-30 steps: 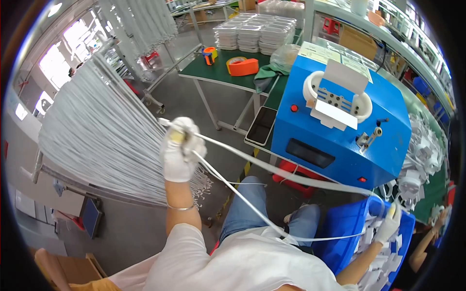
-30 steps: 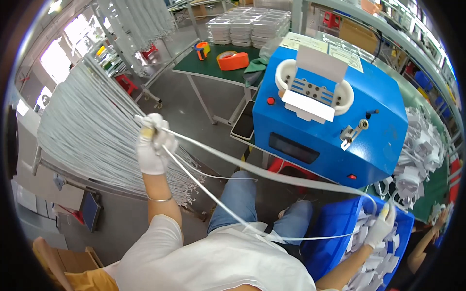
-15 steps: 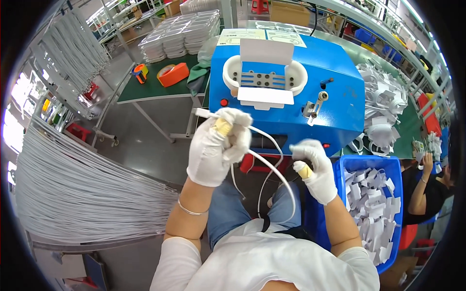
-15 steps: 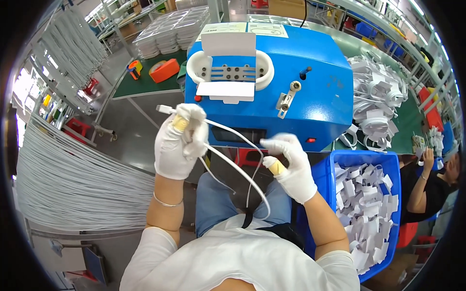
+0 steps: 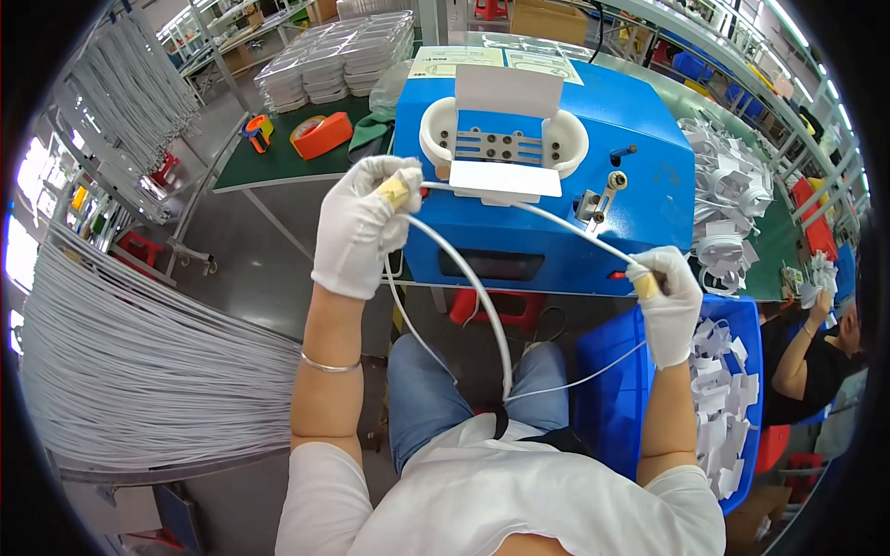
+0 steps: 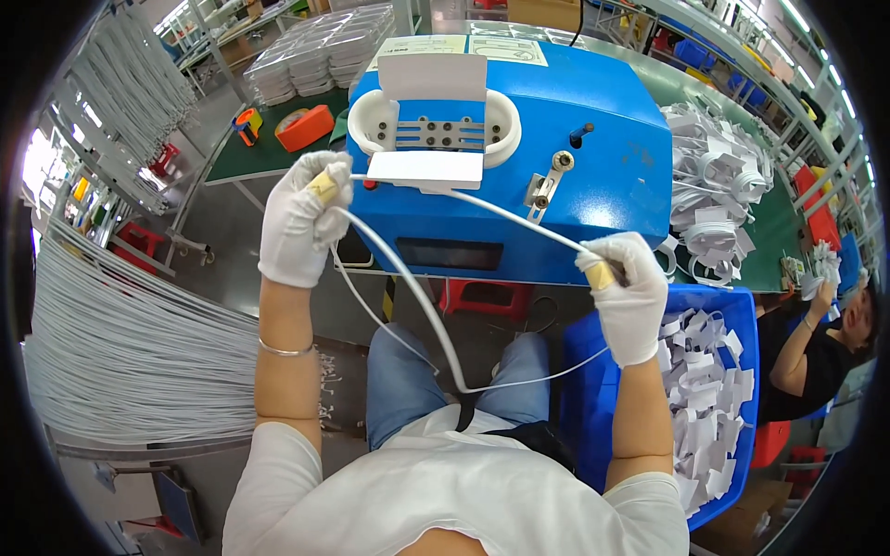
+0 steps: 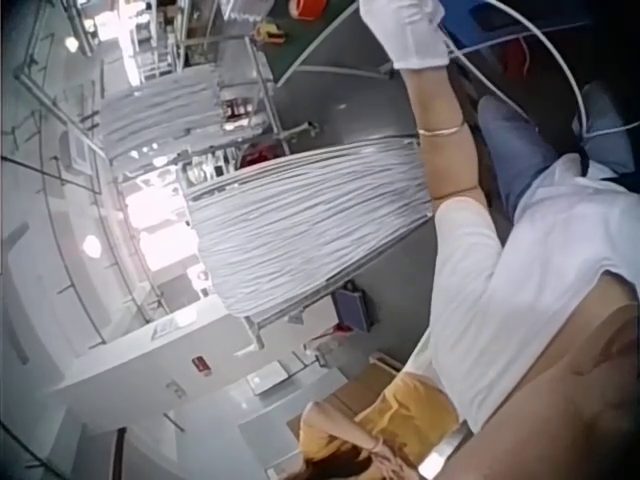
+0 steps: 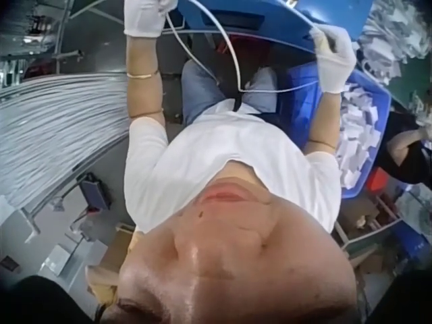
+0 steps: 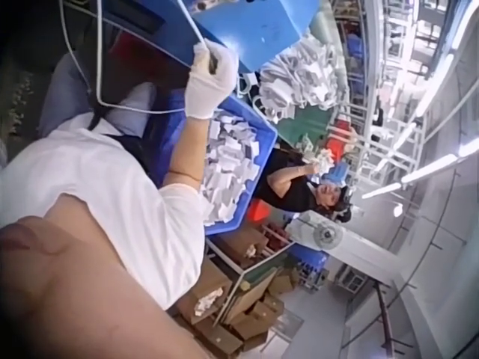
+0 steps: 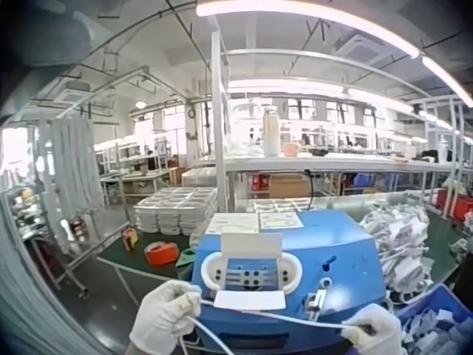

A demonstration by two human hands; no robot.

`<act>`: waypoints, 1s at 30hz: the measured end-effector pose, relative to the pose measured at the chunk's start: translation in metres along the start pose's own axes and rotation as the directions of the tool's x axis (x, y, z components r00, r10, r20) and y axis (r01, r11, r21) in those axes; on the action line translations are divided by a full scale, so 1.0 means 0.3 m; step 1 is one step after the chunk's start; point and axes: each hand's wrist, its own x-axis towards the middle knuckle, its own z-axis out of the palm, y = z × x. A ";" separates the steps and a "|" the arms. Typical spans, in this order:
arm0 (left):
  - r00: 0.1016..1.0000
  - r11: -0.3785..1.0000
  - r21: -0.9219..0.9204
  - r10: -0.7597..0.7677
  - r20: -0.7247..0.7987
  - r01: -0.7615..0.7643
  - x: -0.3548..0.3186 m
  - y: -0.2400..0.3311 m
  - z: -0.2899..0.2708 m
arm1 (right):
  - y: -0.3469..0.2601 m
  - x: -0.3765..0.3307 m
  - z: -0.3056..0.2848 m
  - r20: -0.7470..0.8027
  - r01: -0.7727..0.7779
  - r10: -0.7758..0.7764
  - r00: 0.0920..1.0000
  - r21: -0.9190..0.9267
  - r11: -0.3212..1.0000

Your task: Use a benchtop machine to process electrical cable segments and organize the finished parts into bins.

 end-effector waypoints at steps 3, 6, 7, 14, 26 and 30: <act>0.999 1.000 -0.025 -0.007 0.050 0.008 0.035 -0.002 -0.006 | -0.019 0.026 -0.009 -0.022 0.053 -0.054 0.998 -0.033 0.998; 0.994 0.993 0.066 0.098 -0.046 -0.095 0.062 -0.008 0.007 | -0.030 0.045 -0.012 -0.028 0.113 -0.115 0.993 -0.080 0.990; 0.994 0.993 0.068 0.097 -0.047 -0.094 0.064 -0.008 0.011 | -0.031 0.050 -0.012 -0.026 0.148 -0.151 0.988 -0.093 0.985; 0.976 0.945 0.318 0.142 -0.167 -0.084 0.073 -0.039 0.052 | -0.009 0.081 -0.051 0.014 0.140 -0.139 0.990 -0.135 0.981; 0.895 0.791 0.493 0.443 -0.054 -0.362 0.060 -0.091 0.045 | 0.142 0.451 -0.205 0.130 -0.007 0.035 0.991 -0.212 0.977; 0.928 0.771 0.579 0.366 -0.065 -0.264 -0.003 -0.050 0.023 | 0.156 0.453 -0.222 0.060 -0.059 0.077 0.995 -0.268 0.962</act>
